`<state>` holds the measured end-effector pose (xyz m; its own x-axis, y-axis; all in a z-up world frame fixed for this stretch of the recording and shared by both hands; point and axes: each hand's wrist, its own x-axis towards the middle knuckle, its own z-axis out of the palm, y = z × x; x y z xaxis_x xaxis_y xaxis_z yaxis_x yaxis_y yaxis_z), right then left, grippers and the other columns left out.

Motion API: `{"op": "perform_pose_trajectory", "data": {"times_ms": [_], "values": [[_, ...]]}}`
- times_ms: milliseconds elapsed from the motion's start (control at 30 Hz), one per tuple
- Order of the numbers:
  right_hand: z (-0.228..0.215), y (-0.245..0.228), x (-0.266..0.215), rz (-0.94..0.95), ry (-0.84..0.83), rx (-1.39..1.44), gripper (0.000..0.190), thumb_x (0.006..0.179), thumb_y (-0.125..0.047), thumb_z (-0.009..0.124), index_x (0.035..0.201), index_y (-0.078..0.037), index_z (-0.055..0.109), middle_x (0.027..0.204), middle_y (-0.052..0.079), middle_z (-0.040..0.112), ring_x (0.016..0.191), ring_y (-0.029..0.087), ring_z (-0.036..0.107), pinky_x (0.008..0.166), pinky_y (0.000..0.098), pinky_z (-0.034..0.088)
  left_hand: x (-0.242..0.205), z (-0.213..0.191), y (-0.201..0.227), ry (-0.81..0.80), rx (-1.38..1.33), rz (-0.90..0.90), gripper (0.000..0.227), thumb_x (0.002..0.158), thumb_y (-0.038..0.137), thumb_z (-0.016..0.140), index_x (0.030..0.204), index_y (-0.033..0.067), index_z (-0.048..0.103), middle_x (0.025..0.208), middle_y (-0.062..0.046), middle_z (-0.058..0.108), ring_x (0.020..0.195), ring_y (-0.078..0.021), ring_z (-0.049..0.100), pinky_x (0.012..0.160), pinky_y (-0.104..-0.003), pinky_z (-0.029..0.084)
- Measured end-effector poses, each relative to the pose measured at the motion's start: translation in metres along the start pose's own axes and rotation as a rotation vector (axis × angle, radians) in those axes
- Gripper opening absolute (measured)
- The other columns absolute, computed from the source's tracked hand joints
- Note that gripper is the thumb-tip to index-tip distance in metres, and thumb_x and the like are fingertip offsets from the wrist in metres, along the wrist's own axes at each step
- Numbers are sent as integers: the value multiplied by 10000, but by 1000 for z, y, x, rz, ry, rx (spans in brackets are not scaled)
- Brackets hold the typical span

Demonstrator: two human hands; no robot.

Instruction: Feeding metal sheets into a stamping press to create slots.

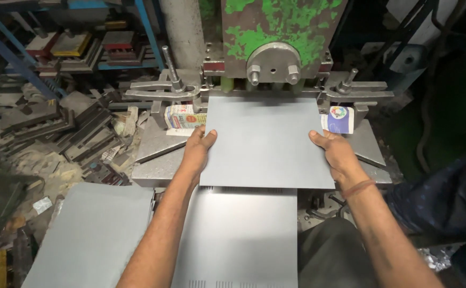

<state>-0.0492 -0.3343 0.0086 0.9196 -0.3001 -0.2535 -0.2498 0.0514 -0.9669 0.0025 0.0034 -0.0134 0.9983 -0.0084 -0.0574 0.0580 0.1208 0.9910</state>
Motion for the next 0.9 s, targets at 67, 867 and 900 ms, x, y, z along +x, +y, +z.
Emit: {"op": "perform_pose_trajectory", "data": {"times_ms": [67,867,900], "values": [[-19,26,13,-4,16,-51,321,958,-235,722,1180,-7,682,798,125,686,618,208,699,553,375,581,-14,-6,4,3,-5,-6,208,965,162,689,1155,77,694,843,-42,666,824,-165,669,793,-325,566],[-19,37,-66,140,40,-87,299,988,-264,681,1200,-63,744,851,160,742,718,299,714,701,463,568,-141,-26,39,19,428,96,499,924,116,692,1364,-17,497,1211,-269,564,1115,-399,547,946,-510,433],[-35,51,-46,227,26,40,268,994,-278,669,1190,-106,729,864,116,726,739,280,719,707,466,575,-138,-26,21,-133,290,-136,287,1003,250,648,1173,48,761,859,-152,821,791,-236,795,696,-354,621]]}}
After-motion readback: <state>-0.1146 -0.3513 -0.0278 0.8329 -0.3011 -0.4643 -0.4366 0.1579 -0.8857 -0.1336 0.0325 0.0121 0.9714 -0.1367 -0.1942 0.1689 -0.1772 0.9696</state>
